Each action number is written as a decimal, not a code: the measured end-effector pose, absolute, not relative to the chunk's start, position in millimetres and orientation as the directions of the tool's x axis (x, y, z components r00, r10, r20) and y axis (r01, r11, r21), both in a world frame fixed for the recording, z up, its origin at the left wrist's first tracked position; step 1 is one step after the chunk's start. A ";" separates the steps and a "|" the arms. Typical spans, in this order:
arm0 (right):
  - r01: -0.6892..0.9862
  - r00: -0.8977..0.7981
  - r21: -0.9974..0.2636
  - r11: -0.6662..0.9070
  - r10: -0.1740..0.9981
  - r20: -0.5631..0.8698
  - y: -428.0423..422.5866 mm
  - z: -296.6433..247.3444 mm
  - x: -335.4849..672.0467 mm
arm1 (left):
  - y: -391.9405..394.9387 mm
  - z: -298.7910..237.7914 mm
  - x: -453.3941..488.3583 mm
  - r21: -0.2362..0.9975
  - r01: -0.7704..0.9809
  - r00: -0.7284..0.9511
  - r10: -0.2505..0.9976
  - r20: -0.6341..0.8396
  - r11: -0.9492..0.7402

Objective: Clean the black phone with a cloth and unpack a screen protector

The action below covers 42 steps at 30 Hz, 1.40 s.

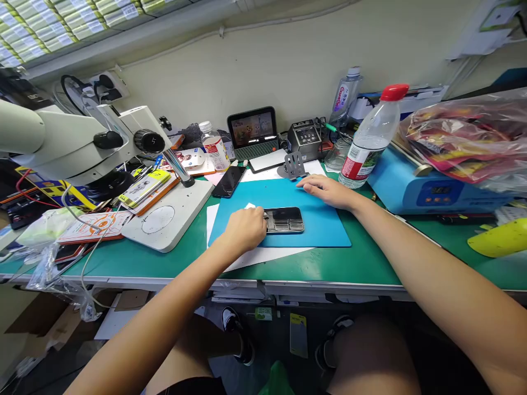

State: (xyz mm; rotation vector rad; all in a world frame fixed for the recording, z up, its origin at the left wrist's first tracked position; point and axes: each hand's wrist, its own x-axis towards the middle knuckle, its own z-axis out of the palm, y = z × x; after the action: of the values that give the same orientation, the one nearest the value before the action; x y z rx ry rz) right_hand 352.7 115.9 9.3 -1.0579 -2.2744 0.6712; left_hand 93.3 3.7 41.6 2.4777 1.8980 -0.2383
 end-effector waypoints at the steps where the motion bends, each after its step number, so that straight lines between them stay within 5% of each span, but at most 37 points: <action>1: 0.529 -0.548 -0.629 0.570 0.795 0.260 115.9 9.1 352.3 | -1.0 41.5 92.8 -0.083 0.959 0.259 0.957 -0.128 -0.271; 15: 0.501 -0.527 -0.654 0.567 0.799 0.288 117.4 7.3 352.9 | -8.4 41.0 186.2 0.064 0.862 0.508 0.857 -0.088 -0.504; 25: 0.518 -0.531 -0.660 0.544 0.809 0.250 115.4 9.4 352.9 | -10.8 40.9 83.5 -0.075 0.958 0.264 0.953 -0.151 -0.277; 42: 0.508 -0.503 -0.672 0.539 0.819 0.276 116.1 8.8 351.2 | 38.7 63.8 101.1 -0.034 0.931 0.331 0.880 -0.342 -0.363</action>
State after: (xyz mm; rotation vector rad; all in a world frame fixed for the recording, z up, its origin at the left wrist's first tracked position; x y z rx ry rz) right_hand 351.2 116.1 8.8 -1.0683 -2.1982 0.7001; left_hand 101.1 38.7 63.8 2.4211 1.6649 -0.4563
